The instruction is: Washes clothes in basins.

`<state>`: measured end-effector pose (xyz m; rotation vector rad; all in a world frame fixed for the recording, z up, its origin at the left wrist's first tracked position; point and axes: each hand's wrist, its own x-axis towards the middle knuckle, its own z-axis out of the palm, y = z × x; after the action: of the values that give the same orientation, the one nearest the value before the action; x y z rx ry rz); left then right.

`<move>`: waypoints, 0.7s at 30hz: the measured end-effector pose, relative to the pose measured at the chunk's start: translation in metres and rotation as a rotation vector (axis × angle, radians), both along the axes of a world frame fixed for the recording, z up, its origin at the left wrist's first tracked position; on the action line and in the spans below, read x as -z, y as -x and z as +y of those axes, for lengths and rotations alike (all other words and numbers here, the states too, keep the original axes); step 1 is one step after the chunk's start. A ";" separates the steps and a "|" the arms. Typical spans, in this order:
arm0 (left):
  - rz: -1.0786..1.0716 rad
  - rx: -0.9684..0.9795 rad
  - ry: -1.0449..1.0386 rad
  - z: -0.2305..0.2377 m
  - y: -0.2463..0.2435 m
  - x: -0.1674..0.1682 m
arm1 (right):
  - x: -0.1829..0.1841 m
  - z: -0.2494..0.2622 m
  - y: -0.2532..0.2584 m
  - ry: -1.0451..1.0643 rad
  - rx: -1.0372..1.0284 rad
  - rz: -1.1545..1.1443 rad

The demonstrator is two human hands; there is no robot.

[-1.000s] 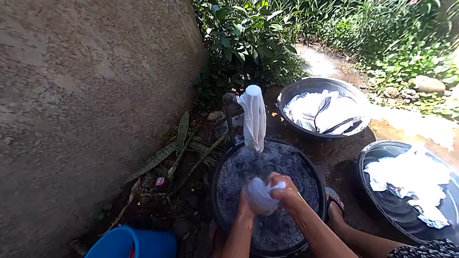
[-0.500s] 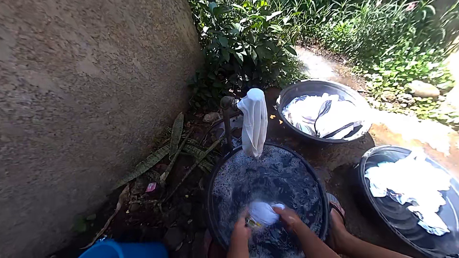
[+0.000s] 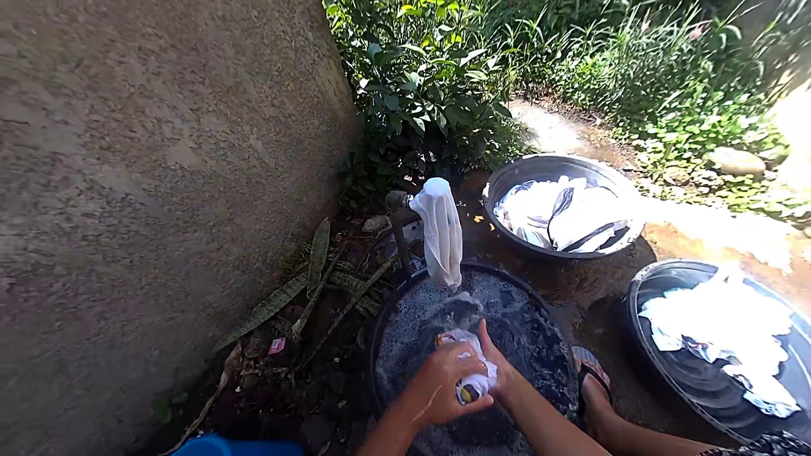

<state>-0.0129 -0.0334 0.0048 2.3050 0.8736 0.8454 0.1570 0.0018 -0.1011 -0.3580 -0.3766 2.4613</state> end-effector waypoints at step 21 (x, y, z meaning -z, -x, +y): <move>-1.225 -0.460 1.443 0.031 0.019 -0.012 | -0.136 -0.020 0.044 -1.427 0.860 -0.848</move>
<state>-0.0323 -0.0025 0.0164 0.1973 0.8699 1.0232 0.1135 -0.0177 0.0344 -0.6693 -1.6947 0.7125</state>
